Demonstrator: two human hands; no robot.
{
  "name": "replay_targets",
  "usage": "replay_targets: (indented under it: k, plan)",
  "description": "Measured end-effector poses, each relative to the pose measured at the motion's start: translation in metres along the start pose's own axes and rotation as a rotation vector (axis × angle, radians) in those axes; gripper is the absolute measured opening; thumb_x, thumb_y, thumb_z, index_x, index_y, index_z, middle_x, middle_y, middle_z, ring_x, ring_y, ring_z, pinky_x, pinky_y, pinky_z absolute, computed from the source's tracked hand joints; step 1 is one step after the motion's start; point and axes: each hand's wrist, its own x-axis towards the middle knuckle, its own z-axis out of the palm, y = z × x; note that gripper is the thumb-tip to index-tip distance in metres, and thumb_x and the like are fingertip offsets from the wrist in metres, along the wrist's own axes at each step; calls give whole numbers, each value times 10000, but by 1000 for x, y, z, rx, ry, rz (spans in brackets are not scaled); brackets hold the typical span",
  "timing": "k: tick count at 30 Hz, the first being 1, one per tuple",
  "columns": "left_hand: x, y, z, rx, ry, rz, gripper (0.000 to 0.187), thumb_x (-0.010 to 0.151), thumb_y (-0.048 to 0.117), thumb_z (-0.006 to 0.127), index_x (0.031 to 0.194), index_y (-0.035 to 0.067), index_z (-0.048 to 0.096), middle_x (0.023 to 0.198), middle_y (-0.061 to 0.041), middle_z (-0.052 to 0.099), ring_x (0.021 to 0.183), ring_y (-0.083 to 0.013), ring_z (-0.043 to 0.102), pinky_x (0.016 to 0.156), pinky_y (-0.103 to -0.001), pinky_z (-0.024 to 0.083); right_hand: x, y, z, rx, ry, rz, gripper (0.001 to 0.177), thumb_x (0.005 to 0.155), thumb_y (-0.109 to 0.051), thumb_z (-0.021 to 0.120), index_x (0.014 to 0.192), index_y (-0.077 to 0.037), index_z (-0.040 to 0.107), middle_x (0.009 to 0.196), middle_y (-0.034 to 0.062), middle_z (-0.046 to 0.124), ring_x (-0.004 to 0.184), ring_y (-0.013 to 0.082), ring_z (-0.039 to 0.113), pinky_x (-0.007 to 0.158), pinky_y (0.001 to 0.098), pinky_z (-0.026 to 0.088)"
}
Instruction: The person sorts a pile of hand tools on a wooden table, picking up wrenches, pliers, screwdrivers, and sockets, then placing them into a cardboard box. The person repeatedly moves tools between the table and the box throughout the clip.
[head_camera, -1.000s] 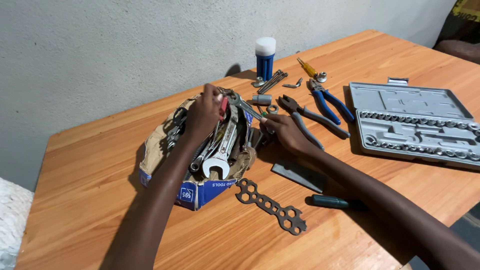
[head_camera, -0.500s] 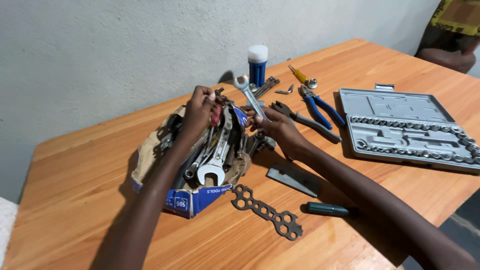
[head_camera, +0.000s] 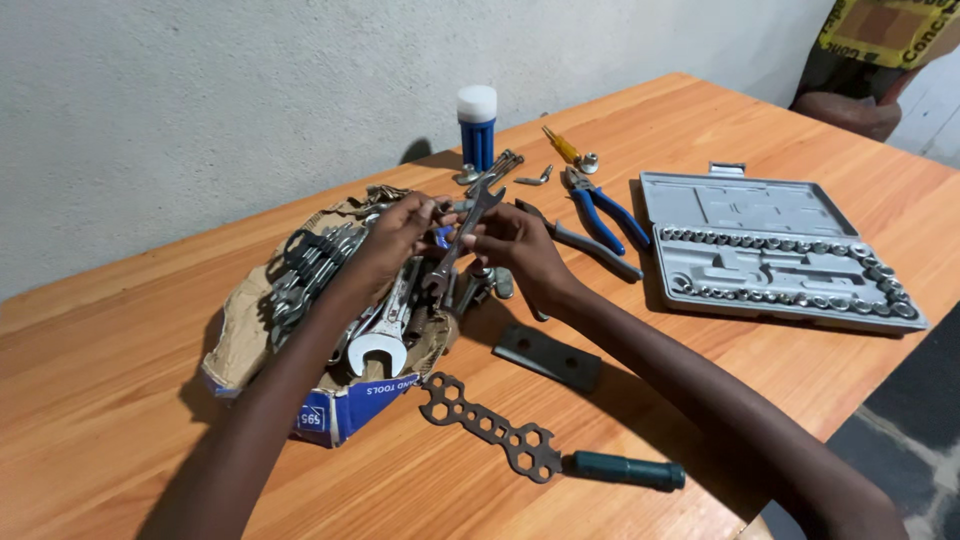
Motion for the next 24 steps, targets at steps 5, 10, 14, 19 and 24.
replay_targets:
  k: [5, 10, 14, 19, 24]
  plan:
    - [4, -11, 3, -29, -72, -68, 425, 1081, 458, 338, 1163, 136, 604, 1048, -40, 773, 896, -147, 723, 873, -345, 600, 7, 18, -10, 32, 135, 36, 166, 935, -112, 705, 1066, -10, 691, 959, 56, 782, 836, 130, 764, 711, 315, 631]
    - [7, -23, 42, 386, 43, 28, 390, 1093, 421, 364, 1226, 116, 567, 837, -118, 730, 738, -243, 727, 689, -406, 536, 7, 17, -15, -35, 144, 143, 218, 988, -125, 728, 1020, 85, 683, 850, 171, 720, 704, 177, 724, 632, 354, 619]
    - [4, -26, 48, 567, 276, 150, 350, 1066, 367, 452, 1155, 66, 608, 813, -137, 717, 751, -302, 710, 643, -449, 503, -105, -55, -1, -868, 9, -167, 338, 1025, -298, 628, 1177, 1, 663, 992, 138, 737, 810, 253, 698, 672, 400, 521]
    - [16, -52, 43, 335, 393, 14, 380, 1095, 354, 447, 1019, 29, 628, 777, -141, 707, 730, -292, 726, 679, -444, 513, -297, -62, 23, -1082, -705, -219, 556, 1119, -262, 468, 1615, -21, 399, 1682, 176, 452, 1568, 348, 390, 1194, 559, 207]
    - [28, -52, 35, 314, 422, 154, 346, 1069, 292, 447, 982, 15, 634, 772, -133, 705, 715, -282, 729, 679, -427, 535, -283, -63, -14, -786, -905, -321, 507, 1144, -192, 441, 1624, -38, 387, 1680, 213, 450, 1605, 360, 333, 1285, 508, 240]
